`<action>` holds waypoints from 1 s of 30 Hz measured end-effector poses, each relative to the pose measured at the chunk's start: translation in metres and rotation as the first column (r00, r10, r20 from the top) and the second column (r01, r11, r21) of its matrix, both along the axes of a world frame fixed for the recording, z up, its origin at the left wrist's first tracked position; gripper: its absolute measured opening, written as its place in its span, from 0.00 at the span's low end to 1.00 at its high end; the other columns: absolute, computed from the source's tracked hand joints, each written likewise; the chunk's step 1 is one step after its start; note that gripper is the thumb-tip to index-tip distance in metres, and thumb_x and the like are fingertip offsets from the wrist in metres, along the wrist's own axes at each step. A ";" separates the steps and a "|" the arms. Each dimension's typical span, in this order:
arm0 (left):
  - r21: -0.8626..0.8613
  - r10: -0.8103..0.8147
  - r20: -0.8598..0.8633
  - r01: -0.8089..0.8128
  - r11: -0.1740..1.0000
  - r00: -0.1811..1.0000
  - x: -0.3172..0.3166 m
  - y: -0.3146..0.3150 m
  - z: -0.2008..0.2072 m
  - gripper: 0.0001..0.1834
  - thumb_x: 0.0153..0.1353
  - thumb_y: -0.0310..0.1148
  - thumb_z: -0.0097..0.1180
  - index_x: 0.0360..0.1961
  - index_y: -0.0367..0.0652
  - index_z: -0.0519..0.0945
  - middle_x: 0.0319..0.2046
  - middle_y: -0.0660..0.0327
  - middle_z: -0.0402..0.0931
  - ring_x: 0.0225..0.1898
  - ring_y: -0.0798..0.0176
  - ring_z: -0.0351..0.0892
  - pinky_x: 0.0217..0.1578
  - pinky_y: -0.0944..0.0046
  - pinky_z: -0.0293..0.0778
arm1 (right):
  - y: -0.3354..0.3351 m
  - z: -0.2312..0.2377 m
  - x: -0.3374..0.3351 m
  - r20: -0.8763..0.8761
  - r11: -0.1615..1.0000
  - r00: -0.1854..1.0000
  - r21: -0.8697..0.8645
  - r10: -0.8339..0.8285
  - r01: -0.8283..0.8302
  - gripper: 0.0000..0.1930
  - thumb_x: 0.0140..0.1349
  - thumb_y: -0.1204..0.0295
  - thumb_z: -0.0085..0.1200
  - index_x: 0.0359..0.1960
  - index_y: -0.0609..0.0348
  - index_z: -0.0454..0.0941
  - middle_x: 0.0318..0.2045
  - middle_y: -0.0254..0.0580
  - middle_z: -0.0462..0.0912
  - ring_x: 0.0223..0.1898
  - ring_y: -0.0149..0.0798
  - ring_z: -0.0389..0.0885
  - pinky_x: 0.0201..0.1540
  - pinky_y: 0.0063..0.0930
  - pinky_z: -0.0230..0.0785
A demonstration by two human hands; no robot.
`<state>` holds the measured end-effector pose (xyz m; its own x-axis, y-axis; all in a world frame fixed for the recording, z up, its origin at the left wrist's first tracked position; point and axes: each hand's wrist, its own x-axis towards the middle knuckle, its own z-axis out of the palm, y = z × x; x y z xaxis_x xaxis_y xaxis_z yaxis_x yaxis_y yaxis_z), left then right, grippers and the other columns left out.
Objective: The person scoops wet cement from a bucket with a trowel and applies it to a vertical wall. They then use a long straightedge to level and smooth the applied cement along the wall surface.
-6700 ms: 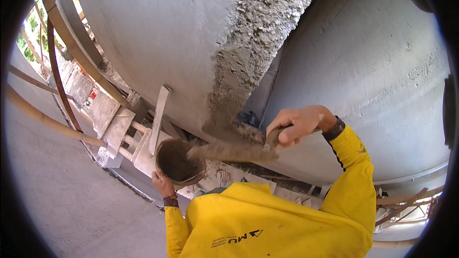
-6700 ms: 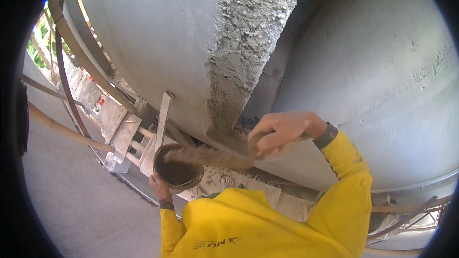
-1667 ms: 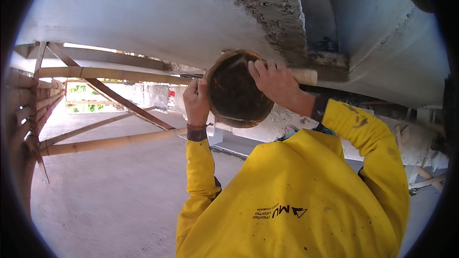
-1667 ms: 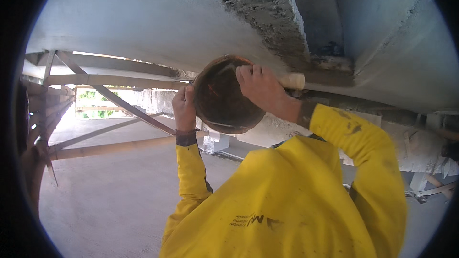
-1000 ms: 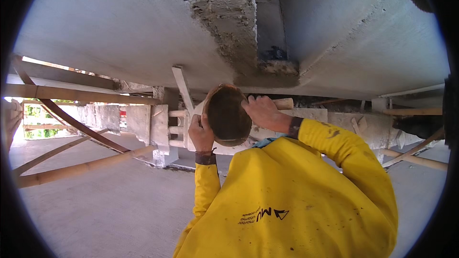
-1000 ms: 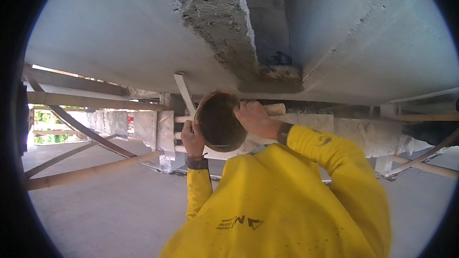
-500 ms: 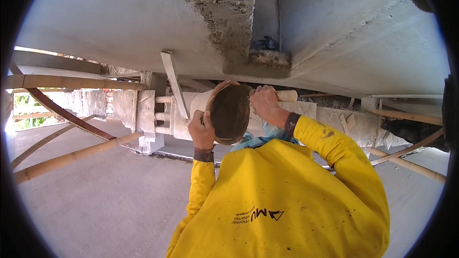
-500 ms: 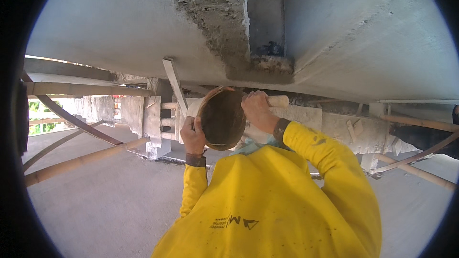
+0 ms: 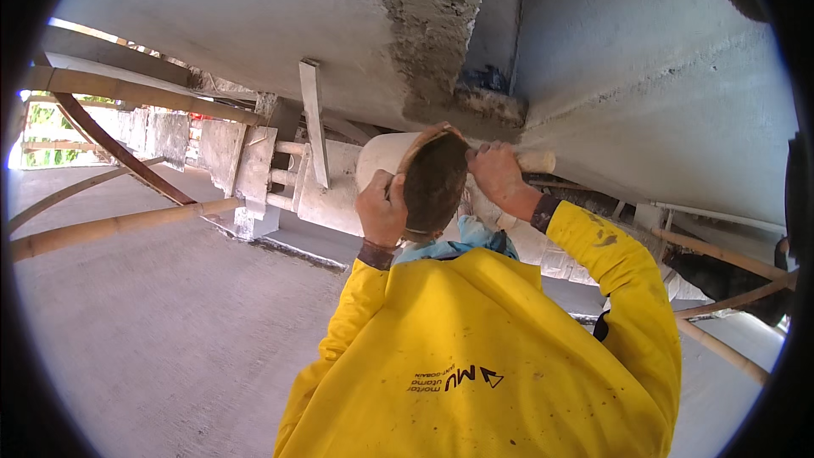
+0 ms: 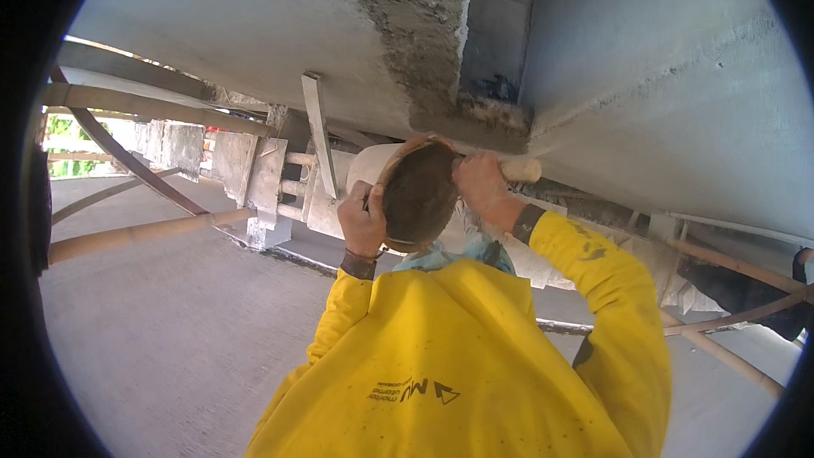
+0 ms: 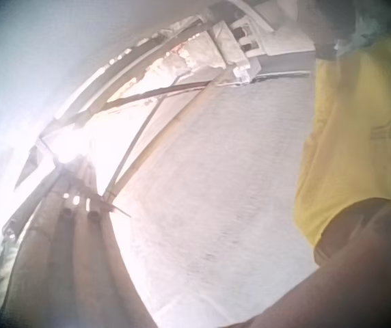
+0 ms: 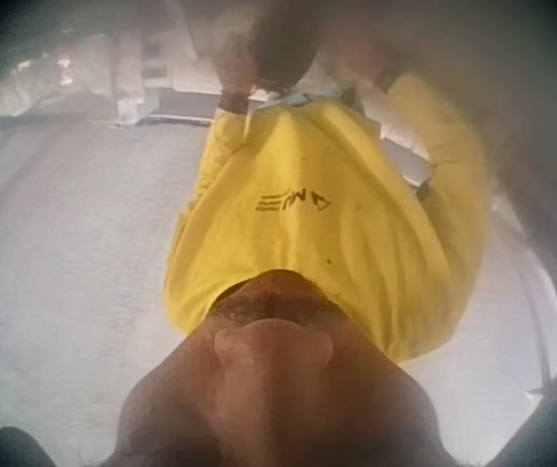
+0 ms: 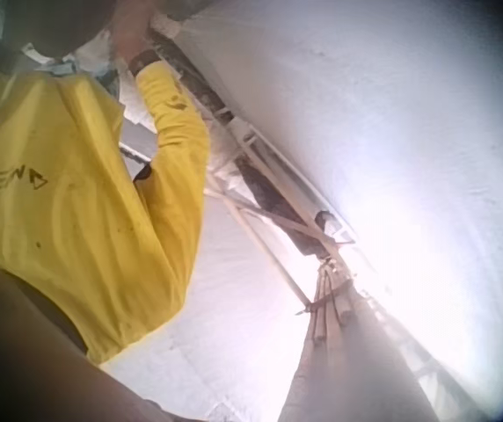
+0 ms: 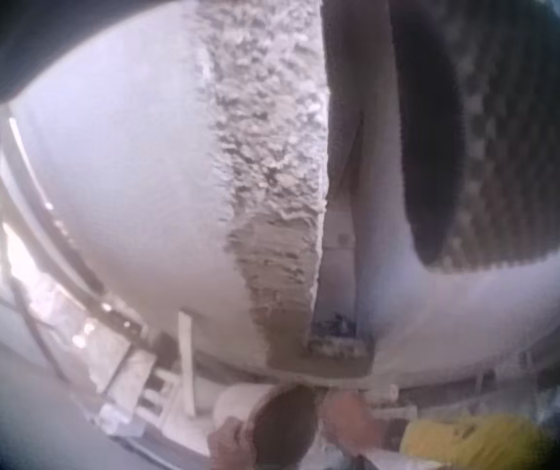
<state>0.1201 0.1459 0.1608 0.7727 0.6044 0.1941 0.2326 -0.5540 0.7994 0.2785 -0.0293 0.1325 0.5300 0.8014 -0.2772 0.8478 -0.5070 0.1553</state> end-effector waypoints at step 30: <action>-0.214 0.422 0.090 -0.397 0.893 0.902 -0.046 0.042 -0.038 0.17 0.73 0.38 0.51 0.30 0.35 0.73 0.21 0.52 0.68 0.24 0.56 0.67 0.29 0.56 0.67 | -0.002 0.014 -0.007 -0.426 0.947 0.903 0.267 -0.050 0.178 0.24 0.60 0.51 0.62 0.53 0.50 0.77 0.38 0.51 0.86 0.40 0.57 0.84 0.41 0.51 0.74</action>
<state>0.0741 0.1884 0.1228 0.4240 0.8964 0.1291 0.2929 -0.2707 0.9170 0.2716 -0.0315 0.1464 0.5137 0.8203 -0.2514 0.7360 -0.5719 -0.3623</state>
